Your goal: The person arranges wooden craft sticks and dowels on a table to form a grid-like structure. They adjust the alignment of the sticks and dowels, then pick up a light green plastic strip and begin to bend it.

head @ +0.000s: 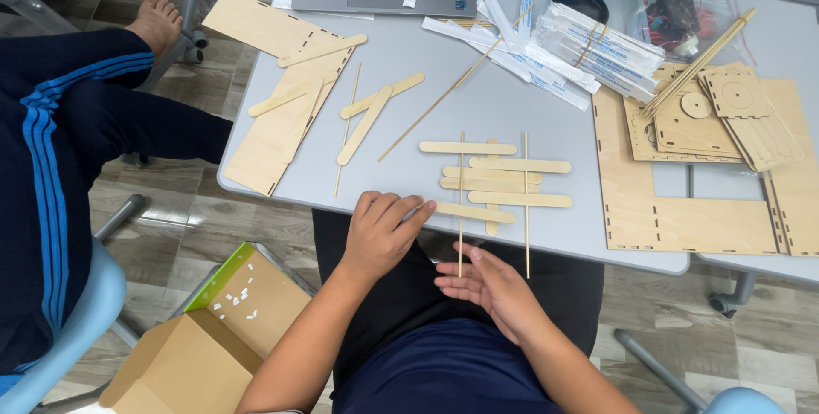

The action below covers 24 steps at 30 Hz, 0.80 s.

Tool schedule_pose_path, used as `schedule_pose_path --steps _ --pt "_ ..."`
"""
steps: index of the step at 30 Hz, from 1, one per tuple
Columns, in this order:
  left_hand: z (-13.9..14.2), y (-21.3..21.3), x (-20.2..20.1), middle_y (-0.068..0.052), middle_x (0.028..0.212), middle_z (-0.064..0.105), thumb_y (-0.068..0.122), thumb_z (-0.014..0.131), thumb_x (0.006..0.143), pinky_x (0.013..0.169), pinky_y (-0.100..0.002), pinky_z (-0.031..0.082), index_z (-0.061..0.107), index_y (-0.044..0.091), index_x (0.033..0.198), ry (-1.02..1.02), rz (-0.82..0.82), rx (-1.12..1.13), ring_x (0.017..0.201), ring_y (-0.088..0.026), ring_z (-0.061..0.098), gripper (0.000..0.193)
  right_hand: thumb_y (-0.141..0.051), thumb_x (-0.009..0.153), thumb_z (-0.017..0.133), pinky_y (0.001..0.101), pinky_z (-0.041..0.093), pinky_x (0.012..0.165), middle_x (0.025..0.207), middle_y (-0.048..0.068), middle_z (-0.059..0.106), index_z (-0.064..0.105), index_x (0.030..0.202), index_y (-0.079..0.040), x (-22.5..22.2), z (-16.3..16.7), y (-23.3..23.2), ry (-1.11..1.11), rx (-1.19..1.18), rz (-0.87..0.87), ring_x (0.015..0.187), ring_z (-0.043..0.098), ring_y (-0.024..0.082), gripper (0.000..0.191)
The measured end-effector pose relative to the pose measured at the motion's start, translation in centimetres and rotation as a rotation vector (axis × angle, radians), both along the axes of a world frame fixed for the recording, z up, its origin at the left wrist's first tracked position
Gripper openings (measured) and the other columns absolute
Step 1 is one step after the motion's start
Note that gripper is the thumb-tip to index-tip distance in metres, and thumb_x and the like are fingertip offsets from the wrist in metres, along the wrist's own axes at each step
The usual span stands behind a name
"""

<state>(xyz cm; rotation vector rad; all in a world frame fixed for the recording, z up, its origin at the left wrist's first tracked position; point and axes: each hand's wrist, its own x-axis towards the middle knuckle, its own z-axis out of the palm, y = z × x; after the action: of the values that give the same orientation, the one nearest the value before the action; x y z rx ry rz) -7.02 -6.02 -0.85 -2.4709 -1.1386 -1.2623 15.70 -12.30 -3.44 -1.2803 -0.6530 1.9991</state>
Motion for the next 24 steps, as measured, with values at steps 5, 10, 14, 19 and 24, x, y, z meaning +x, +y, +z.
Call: schedule_pose_path --steps 5,10,14,19,24 --pt "-0.3 0.3 0.4 0.000 0.110 0.069 0.007 0.076 0.083 0.079 -0.036 0.043 0.075 0.011 0.115 0.003 0.014 0.018 0.089 -0.018 0.060 0.031 -0.040 0.097 0.050 0.0354 0.062 0.083 0.115 0.018 0.076 0.050 0.143 -0.003 1.9 1.1 -1.7 -0.213 0.015 0.141 0.092 0.077 0.025 0.058" --pt "-0.7 0.2 0.5 0.000 0.110 0.068 0.008 0.077 0.085 0.080 -0.036 0.043 0.075 0.011 0.114 0.004 0.032 0.028 0.089 -0.017 0.060 0.029 -0.029 0.092 0.066 0.0312 0.055 0.060 0.083 0.013 0.080 0.074 0.120 -0.009 3.7 5.2 -2.6 -0.804 0.227 0.196 0.064 0.069 0.018 0.035" --pt "-0.9 0.1 0.6 0.001 0.110 0.068 0.008 0.077 0.086 0.082 -0.037 0.043 0.075 0.012 0.115 0.017 0.053 0.034 0.088 -0.017 0.059 0.029 -0.025 0.090 0.072 0.0319 0.054 0.065 0.088 0.008 0.075 0.074 0.113 -0.009 3.8 7.2 -0.3 -1.118 0.665 0.023 0.070 0.069 0.017 0.028" --pt "-1.0 0.0 0.7 0.001 0.110 0.068 0.010 0.077 0.085 0.083 -0.037 0.042 0.075 0.013 0.115 0.022 0.060 0.026 0.088 -0.016 0.059 0.031 -0.019 0.086 0.075 0.0390 0.048 0.087 0.100 0.008 0.070 0.074 0.109 -0.010 2.8 7.2 2.0 -1.275 1.189 0.099 0.096 0.061 0.029 0.025" --pt "-1.4 0.1 0.6 0.001 0.111 0.068 0.011 0.078 0.084 0.084 -0.037 0.042 0.074 0.013 0.115 0.028 0.060 0.013 0.089 -0.017 0.060 0.031 -0.029 0.078 0.080 0.0420 0.039 0.092 0.111 0.003 0.065 0.072 0.114 -0.014 1.3 6.4 0.5 -1.162 1.348 0.304 0.106 0.057 0.027 0.040"
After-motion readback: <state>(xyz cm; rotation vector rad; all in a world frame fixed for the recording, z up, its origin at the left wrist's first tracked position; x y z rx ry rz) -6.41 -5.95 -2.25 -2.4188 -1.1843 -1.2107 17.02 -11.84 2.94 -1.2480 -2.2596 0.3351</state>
